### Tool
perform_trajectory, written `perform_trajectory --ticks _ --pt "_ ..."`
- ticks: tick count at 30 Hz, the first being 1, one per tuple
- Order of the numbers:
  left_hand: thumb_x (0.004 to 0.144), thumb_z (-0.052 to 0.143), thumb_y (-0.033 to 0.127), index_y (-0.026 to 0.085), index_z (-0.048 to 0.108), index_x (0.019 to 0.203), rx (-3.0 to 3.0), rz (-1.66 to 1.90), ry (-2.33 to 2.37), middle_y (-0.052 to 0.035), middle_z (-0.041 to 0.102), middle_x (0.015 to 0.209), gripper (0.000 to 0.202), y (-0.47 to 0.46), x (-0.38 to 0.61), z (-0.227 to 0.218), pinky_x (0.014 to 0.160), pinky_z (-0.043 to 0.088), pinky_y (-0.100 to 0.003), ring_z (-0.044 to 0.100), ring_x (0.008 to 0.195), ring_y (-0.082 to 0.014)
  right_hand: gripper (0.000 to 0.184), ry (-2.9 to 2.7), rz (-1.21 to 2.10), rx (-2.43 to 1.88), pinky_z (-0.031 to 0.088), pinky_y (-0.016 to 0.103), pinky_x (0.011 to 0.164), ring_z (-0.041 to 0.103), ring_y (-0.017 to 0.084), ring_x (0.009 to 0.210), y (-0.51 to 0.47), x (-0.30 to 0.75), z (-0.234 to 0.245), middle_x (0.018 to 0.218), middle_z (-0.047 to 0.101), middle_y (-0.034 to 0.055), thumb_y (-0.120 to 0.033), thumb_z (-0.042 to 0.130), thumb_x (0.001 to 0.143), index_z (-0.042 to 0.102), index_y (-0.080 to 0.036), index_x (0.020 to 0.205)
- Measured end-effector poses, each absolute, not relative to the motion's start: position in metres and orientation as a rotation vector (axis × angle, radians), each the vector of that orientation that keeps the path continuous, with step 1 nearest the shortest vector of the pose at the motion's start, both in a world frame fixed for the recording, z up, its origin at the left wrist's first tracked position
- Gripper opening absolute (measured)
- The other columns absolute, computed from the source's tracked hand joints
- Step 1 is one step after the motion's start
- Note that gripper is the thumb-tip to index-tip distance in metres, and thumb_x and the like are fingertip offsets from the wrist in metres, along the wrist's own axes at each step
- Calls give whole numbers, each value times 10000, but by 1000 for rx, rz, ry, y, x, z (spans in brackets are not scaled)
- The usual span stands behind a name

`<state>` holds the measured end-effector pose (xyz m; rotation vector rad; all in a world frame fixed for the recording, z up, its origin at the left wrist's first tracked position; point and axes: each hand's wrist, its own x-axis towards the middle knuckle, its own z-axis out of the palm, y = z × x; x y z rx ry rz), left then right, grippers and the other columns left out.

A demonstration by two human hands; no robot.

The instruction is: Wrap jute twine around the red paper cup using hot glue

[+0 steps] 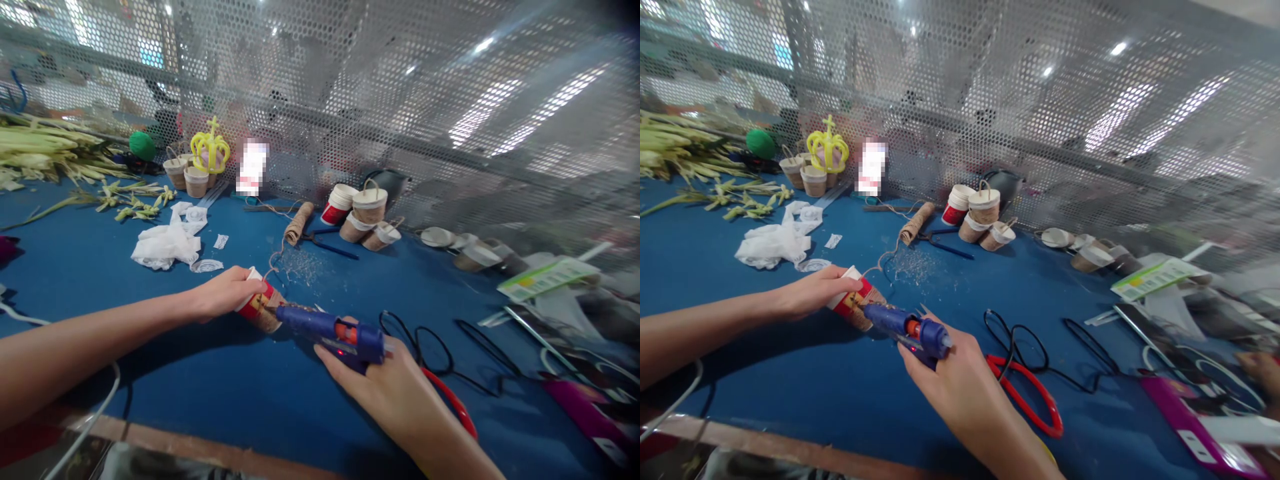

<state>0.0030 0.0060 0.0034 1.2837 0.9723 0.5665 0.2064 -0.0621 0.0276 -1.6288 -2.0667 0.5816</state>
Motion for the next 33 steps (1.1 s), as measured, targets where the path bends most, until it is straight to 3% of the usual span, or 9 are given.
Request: perform_trajectory --ticks 15,21,33 --pt "673 440 217 125 650 669 1145 619 1002 -15 667 663 229 6 9 6 585 439 -221 599 607 -137 117 -2185 487 -1627 416 235 505 534 134 539 -68 205 26 603 587 -7 -262 485 754 521 -200 661" --pt "678 458 286 108 640 732 1242 628 1052 -42 658 671 261 4 6 4 601 437 -237 591 667 -170 86 -2091 470 -1624 457 272 615 567 157 578 -62 204 31 640 620 15 -270 506 727 536 -191 704" --pt "706 461 332 97 594 700 1346 623 994 -32 613 671 270 -1 6 3 638 422 -245 554 649 -156 158 -2021 468 -1649 430 233 502 468 121 486 -57 208 33 534 515 -19 -287 504 723 512 -192 597"
